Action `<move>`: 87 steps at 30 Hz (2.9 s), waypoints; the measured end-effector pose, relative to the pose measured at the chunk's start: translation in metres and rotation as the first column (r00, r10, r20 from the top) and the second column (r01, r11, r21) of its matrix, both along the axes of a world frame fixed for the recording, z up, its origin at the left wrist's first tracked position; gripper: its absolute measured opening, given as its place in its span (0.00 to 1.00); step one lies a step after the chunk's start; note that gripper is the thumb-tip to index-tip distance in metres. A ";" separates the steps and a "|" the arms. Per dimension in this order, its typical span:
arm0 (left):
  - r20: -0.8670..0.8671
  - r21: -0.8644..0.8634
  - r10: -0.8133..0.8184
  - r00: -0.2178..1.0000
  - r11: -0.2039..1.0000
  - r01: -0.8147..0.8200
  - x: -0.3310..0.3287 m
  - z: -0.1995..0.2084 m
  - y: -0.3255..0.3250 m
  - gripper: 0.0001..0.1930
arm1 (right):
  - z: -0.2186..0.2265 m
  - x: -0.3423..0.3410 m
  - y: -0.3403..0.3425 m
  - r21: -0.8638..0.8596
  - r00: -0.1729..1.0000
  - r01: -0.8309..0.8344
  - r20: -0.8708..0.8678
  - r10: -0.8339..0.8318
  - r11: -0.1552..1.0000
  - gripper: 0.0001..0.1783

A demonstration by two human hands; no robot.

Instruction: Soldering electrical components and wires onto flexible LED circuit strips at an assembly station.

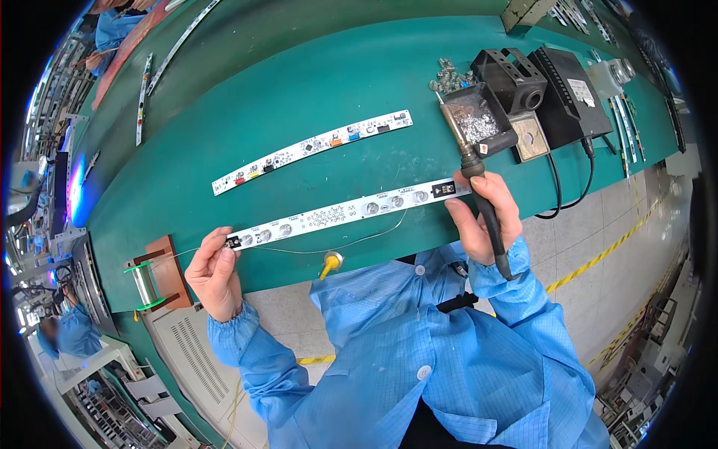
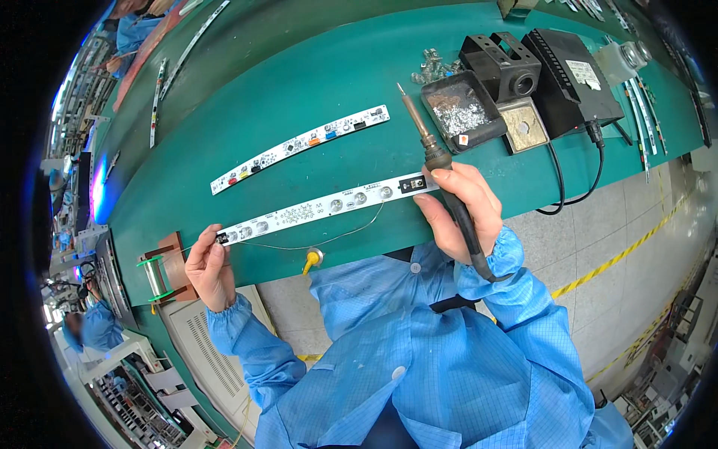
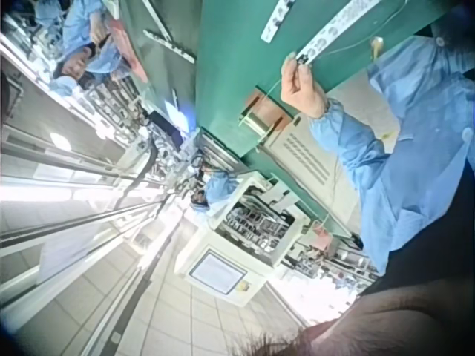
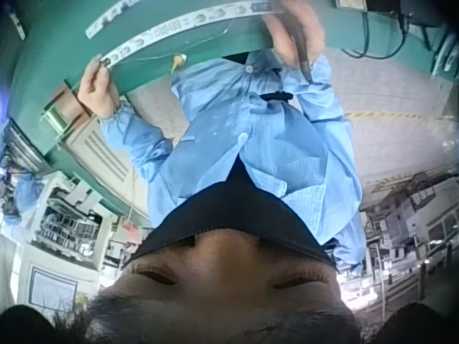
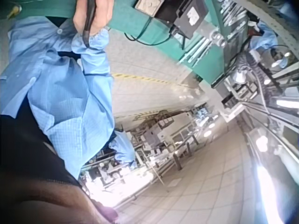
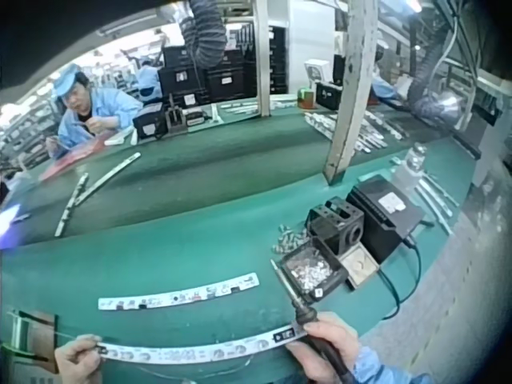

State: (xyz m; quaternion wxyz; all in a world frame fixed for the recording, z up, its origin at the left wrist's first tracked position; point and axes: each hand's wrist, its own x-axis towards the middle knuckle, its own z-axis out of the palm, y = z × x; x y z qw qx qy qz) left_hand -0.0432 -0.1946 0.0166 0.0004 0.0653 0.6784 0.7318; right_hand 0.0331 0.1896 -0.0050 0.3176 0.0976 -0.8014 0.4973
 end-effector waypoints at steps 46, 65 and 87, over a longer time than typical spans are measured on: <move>-0.195 -0.139 0.015 0.981 0.989 -0.043 0.007 0.040 0.016 0.10 | -0.001 0.004 0.003 -0.245 0.974 0.138 0.211 -0.086 0.960 0.21; -0.438 -0.857 -0.485 0.757 0.479 -0.189 -0.098 0.028 0.092 0.18 | 0.004 0.003 -0.003 -0.454 0.985 0.125 0.160 -0.057 0.882 0.21; -0.474 -0.736 -0.514 0.715 0.677 -0.001 0.022 0.015 0.152 0.18 | -0.003 -0.001 -0.002 -0.343 0.988 0.123 0.127 -0.084 0.931 0.22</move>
